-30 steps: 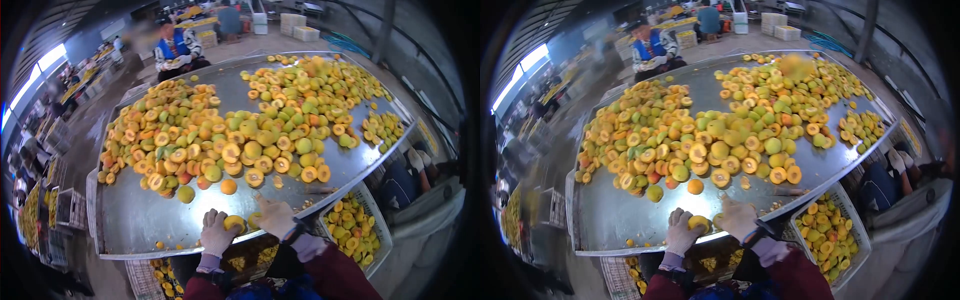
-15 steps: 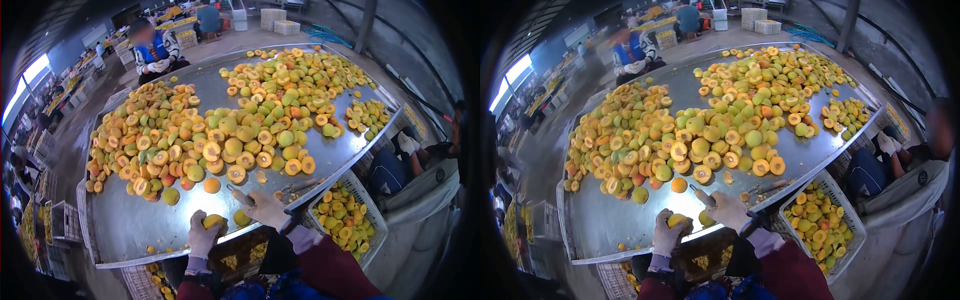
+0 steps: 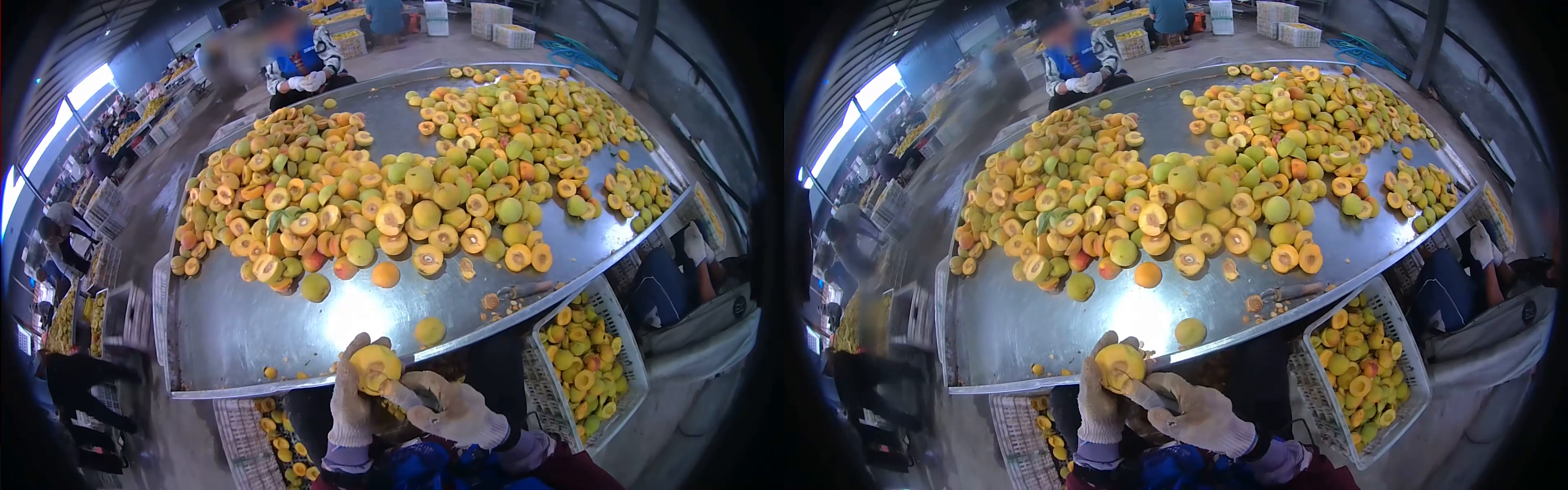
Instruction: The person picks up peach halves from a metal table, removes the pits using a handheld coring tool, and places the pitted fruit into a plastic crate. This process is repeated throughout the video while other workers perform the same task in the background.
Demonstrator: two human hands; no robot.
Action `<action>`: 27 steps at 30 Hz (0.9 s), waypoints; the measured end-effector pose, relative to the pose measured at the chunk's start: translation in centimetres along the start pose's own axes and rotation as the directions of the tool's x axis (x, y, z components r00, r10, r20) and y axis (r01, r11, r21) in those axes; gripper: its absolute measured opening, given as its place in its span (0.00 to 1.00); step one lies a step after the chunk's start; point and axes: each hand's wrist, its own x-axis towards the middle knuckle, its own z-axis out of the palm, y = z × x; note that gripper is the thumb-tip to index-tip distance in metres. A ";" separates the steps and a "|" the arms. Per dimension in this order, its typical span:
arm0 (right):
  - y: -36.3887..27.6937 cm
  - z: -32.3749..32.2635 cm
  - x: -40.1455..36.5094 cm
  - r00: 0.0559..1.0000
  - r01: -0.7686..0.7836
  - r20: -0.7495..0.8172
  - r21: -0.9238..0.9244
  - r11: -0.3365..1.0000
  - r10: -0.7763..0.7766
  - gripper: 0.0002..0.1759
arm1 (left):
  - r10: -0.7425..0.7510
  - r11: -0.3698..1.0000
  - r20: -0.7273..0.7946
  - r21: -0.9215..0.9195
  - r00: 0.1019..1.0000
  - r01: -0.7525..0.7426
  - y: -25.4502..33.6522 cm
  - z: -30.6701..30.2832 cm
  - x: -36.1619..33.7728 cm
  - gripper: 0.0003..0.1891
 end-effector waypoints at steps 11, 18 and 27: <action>-2.2 2.5 -0.7 0.960 0.105 -0.207 -0.365 0.925 -0.191 0.23 | 0.140 0.973 -0.013 0.188 0.990 -0.135 1.4 1.5 -2.6 0.31; -1.4 3.2 -1.5 0.926 0.118 -0.251 -0.519 0.846 -0.283 0.22 | 0.215 0.963 0.009 0.168 0.977 -0.213 1.8 2.2 -3.7 0.26; -3.3 3.5 -2.4 0.992 0.108 -0.046 -0.126 0.986 -0.114 0.22 | 0.326 0.842 0.080 0.428 0.942 -0.328 2.8 3.7 -4.6 0.24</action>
